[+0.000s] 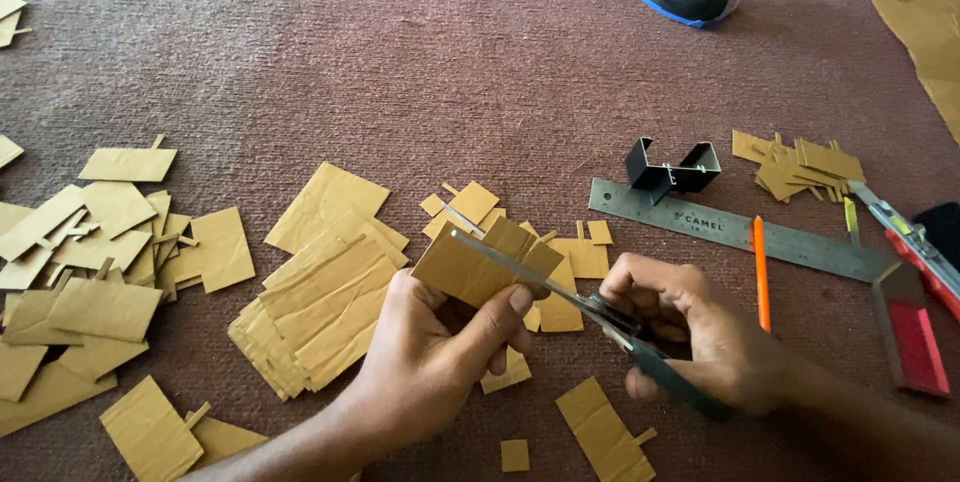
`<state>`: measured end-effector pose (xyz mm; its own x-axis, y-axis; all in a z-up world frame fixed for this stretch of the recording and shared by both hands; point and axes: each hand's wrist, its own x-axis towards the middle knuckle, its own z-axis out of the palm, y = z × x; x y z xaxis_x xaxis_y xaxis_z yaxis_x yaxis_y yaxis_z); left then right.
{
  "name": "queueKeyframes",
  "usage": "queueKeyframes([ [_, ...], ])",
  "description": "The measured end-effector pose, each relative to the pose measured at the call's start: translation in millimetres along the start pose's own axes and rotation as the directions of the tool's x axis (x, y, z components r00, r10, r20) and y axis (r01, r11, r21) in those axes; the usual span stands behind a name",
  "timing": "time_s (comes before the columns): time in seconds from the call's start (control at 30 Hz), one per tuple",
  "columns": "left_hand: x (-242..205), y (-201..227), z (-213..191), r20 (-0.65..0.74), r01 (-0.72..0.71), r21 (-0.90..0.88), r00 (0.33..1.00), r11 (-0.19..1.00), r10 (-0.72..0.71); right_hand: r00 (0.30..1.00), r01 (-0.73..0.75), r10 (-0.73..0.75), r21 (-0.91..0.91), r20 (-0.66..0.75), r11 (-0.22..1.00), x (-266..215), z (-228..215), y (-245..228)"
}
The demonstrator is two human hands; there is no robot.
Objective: Cutting cardboard sheets into small square pieces using scissors.
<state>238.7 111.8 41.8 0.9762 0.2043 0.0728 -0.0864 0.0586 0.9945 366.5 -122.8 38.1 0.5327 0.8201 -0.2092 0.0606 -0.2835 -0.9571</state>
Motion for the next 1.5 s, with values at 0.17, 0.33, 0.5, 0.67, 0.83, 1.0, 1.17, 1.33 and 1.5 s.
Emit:
queueKeyframes([
  [0.17, 3, 3, -3, -0.003, -0.018, 0.064, 1.000, 0.998, 0.019, 0.999, 0.020, -0.021, -0.021, -0.043, 1.000, 2, 0, 8],
  [0.33, 5, 2, -4, -0.015, 0.021, 0.090, 1.000, 0.996, -0.020, 0.996, 0.074, -0.075, -0.033, -0.037, 0.997, 4, -3, 15],
  [0.5, 5, -1, -3, -0.002, 0.001, 0.038, 1.000, 0.999, -0.001, 0.991, 0.128, -0.130, -0.076, -0.016, 0.989, 5, -3, 13],
  [0.67, 1, 3, -1, 0.047, -0.040, 0.047, 0.998, 0.998, 0.037, 0.999, 0.046, -0.046, -0.102, 0.002, 0.994, -4, 0, 5],
  [0.83, -4, 2, 5, 0.115, 0.060, 0.012, 0.992, 0.998, -0.061, 0.998, 0.039, -0.047, -0.165, -0.046, 0.986, -6, 7, 1],
  [1.0, -4, 1, 7, 0.088, 0.159, -0.078, 0.984, 0.984, -0.152, 0.992, 0.122, -0.126, -0.130, -0.022, 0.984, -4, 4, 11],
  [1.17, -3, 1, 5, 0.104, 0.123, -0.054, 0.988, 0.991, -0.117, 0.988, 0.147, -0.154, -0.203, -0.015, 0.968, -4, 6, 1],
  [1.33, -4, 8, 2, 0.087, 0.061, -0.009, 0.994, 0.998, -0.060, 0.996, 0.088, -0.092, -0.205, -0.009, 0.975, -12, 9, -14],
  [1.5, 1, 2, -6, -0.058, -0.264, 0.411, 0.948, 0.873, 0.314, 0.990, 0.132, -0.136, -0.080, -0.048, 0.988, -12, 7, -2],
])
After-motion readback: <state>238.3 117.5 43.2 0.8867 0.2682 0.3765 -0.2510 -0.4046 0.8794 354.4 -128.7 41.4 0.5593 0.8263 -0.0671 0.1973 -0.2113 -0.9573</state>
